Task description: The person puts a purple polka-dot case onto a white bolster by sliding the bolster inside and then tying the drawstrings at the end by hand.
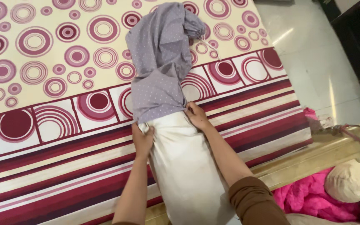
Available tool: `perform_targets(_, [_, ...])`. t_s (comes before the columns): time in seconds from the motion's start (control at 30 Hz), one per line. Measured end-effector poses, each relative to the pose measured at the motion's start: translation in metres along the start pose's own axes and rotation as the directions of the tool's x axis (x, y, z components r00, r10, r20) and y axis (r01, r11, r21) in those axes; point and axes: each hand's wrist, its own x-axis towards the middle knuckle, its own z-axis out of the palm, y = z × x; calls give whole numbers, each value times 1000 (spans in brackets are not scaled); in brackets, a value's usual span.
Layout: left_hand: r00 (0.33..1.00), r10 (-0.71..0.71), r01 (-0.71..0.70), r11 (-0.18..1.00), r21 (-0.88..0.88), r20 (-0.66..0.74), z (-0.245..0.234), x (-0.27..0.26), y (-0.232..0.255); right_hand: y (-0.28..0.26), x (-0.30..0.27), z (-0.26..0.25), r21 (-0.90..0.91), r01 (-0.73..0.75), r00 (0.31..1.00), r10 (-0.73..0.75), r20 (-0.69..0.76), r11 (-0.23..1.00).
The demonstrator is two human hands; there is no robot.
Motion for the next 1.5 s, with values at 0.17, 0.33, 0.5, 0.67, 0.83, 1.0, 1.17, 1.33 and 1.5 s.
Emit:
perform_targets(0.17, [963, 258, -255, 966, 50, -71, -11, 54, 50, -22, 16, 4, 253, 13, 964, 55, -260, 967])
perform_targets(0.33, [957, 270, -267, 963, 38, -103, -33, 112, 121, -111, 51, -41, 433, 118, 940, 41, -340, 894])
perform_targets(0.5, [971, 189, -183, 982, 54, -147, -46, 126, 154, -174, 48, -50, 836, 53, 941, 253, -225, 546])
perform_targets(0.67, [945, 246, -161, 924, 347, -217, -38, 93, 105, -150, 18, -6, 706, 239, 855, 200, -479, 667])
perform_targets(0.83, [989, 97, -112, 985, 134, 109, -28, 41, 65, -48, -48, 14, 920, -128, 750, 643, -156, 372])
perform_targets(1.0, [956, 180, -251, 911, 328, 233, -7, 5, 40, 20, -101, 32, 926, -181, 693, 711, -118, 331])
perform_targets(1.17, [972, 200, -234, 877, 419, 124, -11, -23, 14, -9, -128, 6, 429, -254, 825, 425, -371, 867])
perform_targets(1.33, [985, 44, -118, 876, 469, 165, -18, -24, -14, -33, -129, -11, -244, 442, 733, -505, -456, 863])
perform_targets(1.5, [969, 107, -185, 911, 369, 221, -24, -12, -61, -29, -126, -8, -22, 207, 930, -204, -305, 978])
